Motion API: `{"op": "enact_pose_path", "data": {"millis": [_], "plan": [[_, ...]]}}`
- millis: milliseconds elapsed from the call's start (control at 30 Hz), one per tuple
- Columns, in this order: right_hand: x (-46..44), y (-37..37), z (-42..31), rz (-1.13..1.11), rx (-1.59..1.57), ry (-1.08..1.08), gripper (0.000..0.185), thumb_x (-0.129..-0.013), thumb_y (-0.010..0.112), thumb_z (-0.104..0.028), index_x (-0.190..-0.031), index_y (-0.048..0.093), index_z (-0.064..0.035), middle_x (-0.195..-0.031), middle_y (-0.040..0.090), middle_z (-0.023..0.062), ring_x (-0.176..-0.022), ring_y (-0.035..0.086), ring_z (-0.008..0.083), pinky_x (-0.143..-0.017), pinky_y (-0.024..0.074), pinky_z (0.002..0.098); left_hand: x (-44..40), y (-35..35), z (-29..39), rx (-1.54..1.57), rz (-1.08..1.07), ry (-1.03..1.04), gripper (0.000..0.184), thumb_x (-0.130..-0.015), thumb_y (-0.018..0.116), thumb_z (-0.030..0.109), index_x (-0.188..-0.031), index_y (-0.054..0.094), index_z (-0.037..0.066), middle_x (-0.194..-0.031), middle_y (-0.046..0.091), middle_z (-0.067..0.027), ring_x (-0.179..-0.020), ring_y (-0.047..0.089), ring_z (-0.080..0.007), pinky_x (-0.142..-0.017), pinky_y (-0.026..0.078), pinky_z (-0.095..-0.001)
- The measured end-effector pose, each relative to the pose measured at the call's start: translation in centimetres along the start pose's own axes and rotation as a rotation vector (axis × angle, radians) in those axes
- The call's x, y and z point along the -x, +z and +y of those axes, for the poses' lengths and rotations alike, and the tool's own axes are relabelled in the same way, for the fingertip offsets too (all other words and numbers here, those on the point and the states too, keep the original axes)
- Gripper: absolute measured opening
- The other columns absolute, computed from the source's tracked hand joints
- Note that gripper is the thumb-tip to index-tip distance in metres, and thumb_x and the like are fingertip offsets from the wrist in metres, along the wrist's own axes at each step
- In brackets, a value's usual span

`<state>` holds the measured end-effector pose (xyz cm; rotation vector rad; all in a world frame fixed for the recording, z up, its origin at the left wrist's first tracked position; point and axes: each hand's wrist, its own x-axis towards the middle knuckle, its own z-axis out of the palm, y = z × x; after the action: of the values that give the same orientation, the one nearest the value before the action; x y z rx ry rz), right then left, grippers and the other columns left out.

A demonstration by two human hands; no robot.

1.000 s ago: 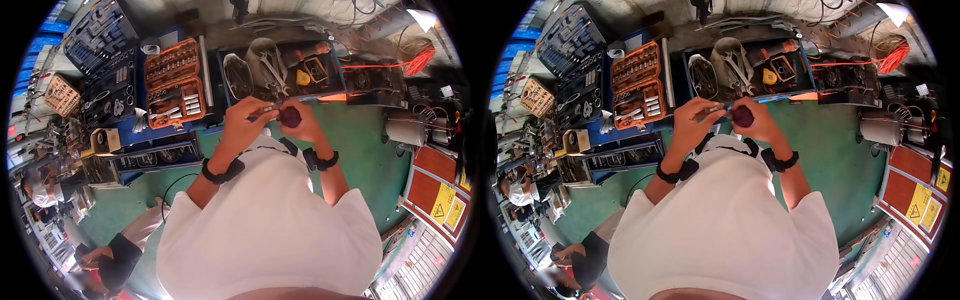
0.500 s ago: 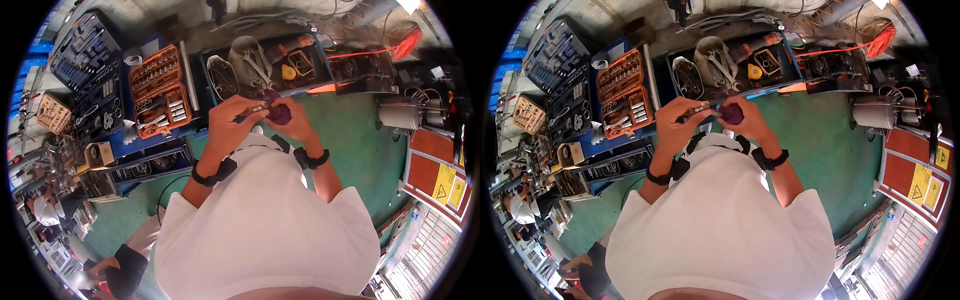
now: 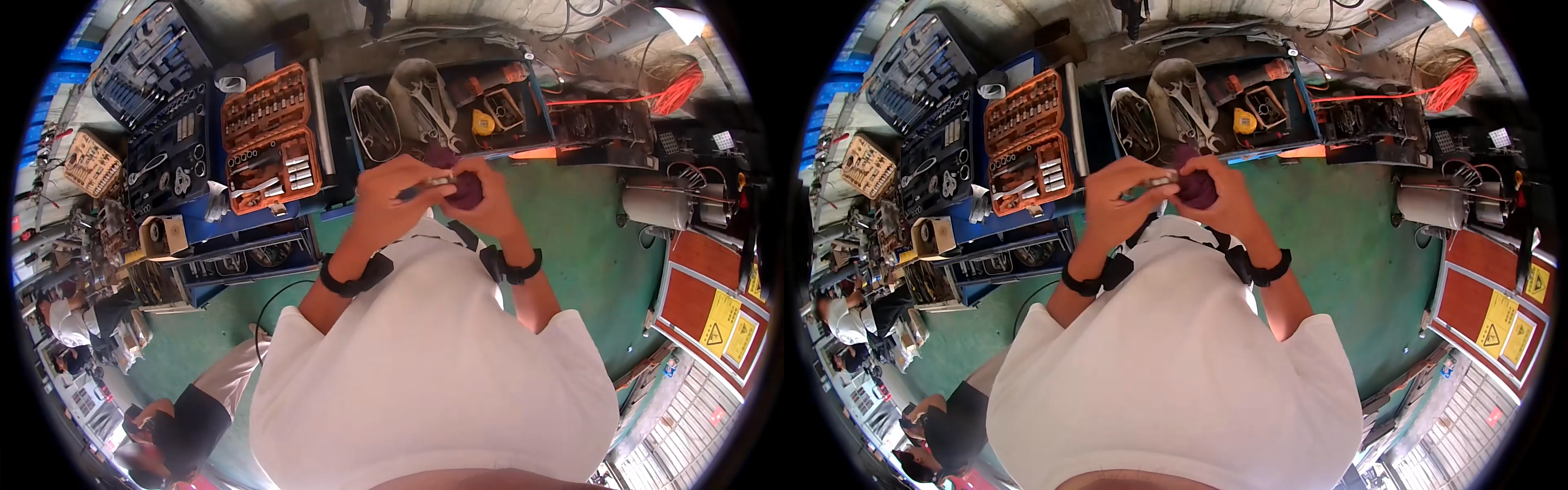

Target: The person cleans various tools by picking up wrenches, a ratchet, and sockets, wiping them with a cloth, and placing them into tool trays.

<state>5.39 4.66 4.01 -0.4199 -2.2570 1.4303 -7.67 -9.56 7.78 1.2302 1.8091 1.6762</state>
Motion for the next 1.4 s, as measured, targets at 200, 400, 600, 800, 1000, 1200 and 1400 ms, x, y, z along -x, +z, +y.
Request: {"op": "enact_pose_path", "data": {"millis": [200,400,600,800,1000,1200,1400], "plan": [[-0.3,0.5,-0.7,-0.035,-0.025,-0.054,0.042,-0.065,0.083,-0.01,-0.1,0.059,-0.0075,-0.094,0.064,0.0073,-0.079,0.064,0.0188,-0.074,0.0517,0.0296,-0.6,-2.5,2.1,0.074,0.157,0.028,0.016,-0.073,0.079,0.001,-0.088,0.072,-0.003,-0.086,0.069,-0.0091,-0.073,0.061,-0.0109,-0.065,0.047,-0.0217],[-2.1,-0.3,-3.5,-0.013,-0.09,-0.16,0.045,-0.063,0.083,-0.009,-0.101,0.059,-0.0079,-0.096,0.064,0.0071,-0.083,0.065,0.0196,-0.076,0.0518,0.0298,-0.5,-1.4,1.4,0.117,0.046,0.08,0.026,-0.069,0.082,0.002,-0.093,0.075,0.005,-0.083,0.067,-0.0064,-0.07,0.06,-0.0122,-0.063,0.048,-0.0243],[-1.7,0.8,-0.5,-0.193,-0.196,-0.093,0.049,-0.06,0.082,-0.007,-0.103,0.058,-0.0075,-0.096,0.064,0.0073,-0.086,0.064,0.0189,-0.08,0.0504,0.0293,-0.4,-3.4,1.4,0.199,-0.071,0.258,0.024,-0.068,0.08,0.002,-0.092,0.075,0.002,-0.083,0.066,-0.0066,-0.073,0.059,-0.0179,-0.064,0.045,-0.0284],[-1.6,1.2,0.6,-0.324,-0.212,-0.065,0.048,-0.062,0.081,-0.007,-0.104,0.057,-0.0067,-0.097,0.063,0.0075,-0.086,0.061,0.0182,-0.081,0.0485,0.0291,0.7,-3.1,4.0,0.149,-0.177,0.376,0.032,-0.063,0.08,0.008,-0.095,0.075,0.007,-0.082,0.066,-0.0028,-0.077,0.06,-0.0223,-0.07,0.048,-0.0308],[-1.8,1.6,0.7,-0.244,-0.252,-0.095,0.046,-0.064,0.08,-0.007,-0.104,0.056,-0.0067,-0.097,0.062,0.007,-0.085,0.06,0.0176,-0.081,0.0475,0.0281,2.5,-2.5,3.2,0.147,0.246,0.313,0.024,-0.068,0.08,0.006,-0.09,0.072,0.001,-0.087,0.065,-0.0103,-0.074,0.06,-0.0193,-0.061,0.05,-0.0297],[-1.0,1.7,2.6,-0.254,-0.296,-0.032,0.048,-0.065,0.083,-0.006,-0.105,0.056,-0.0057,-0.103,0.057,0.0045,-0.097,0.056,0.0136,-0.089,0.0445,0.0272,4.0,-3.8,1.4,0.126,0.59,0.084,0.013,-0.083,0.071,0.001,-0.093,0.063,-0.003,-0.089,0.064,-0.0106,-0.071,0.058,-0.0131,-0.057,0.05,-0.0243],[1.4,0.4,2.6,-0.215,-0.578,0.129,0.042,-0.072,0.079,-0.004,-0.104,0.053,-0.0061,-0.099,0.059,0.0037,-0.096,0.06,0.0128,-0.084,0.0475,0.0275,4.8,-5.3,-0.2,0.22,0.672,-0.279,0.014,-0.092,0.066,0.011,-0.1,0.059,0.001,-0.09,0.064,-0.0055,-0.071,0.059,-0.0102,-0.055,0.05,-0.0238]]}}
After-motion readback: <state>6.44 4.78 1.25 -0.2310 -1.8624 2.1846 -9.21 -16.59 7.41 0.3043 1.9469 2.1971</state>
